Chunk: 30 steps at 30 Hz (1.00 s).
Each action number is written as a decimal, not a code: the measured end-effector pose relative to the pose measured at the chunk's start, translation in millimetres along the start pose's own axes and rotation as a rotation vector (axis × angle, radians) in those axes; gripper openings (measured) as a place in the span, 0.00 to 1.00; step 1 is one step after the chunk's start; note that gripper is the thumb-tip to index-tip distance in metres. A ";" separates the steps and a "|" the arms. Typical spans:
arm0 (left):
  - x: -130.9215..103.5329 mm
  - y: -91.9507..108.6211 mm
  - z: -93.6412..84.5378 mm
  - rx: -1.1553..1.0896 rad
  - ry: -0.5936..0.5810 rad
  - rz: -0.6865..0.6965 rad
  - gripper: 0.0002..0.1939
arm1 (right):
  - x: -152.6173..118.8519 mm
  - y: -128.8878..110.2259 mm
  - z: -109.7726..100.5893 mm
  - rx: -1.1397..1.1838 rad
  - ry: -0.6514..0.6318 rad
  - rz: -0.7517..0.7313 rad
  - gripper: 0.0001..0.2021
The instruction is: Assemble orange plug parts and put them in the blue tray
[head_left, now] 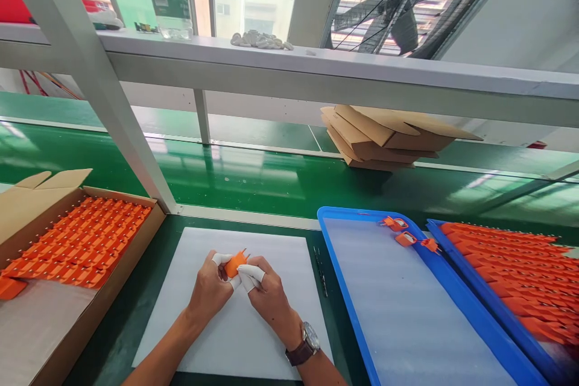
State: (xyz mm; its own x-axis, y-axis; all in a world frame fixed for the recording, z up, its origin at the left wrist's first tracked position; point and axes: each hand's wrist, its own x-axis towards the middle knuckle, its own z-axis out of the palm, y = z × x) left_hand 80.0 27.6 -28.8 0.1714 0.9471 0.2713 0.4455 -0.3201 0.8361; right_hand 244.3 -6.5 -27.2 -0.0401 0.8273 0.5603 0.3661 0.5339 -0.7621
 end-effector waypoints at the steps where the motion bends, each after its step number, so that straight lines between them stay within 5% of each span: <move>1: 0.1 -0.3 -0.1 -0.007 0.001 -0.002 0.12 | 0.0 0.3 0.2 0.005 -0.001 0.002 0.14; 11: 2.7 -3.3 -0.4 -0.114 -0.019 -0.040 0.14 | 2.1 0.3 -5.6 0.106 -0.028 0.104 0.10; 30: 2.5 0.6 -2.7 -0.103 0.035 -0.059 0.12 | -1.2 -2.8 -3.1 -0.080 -0.043 -0.016 0.17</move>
State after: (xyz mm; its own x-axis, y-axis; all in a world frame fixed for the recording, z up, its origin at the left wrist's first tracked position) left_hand 78.3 29.9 -26.3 0.1164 0.9649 0.2354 0.3612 -0.2619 0.8949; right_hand 246.2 -9.5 -24.7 -0.0857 0.8263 0.5566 0.4382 0.5330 -0.7238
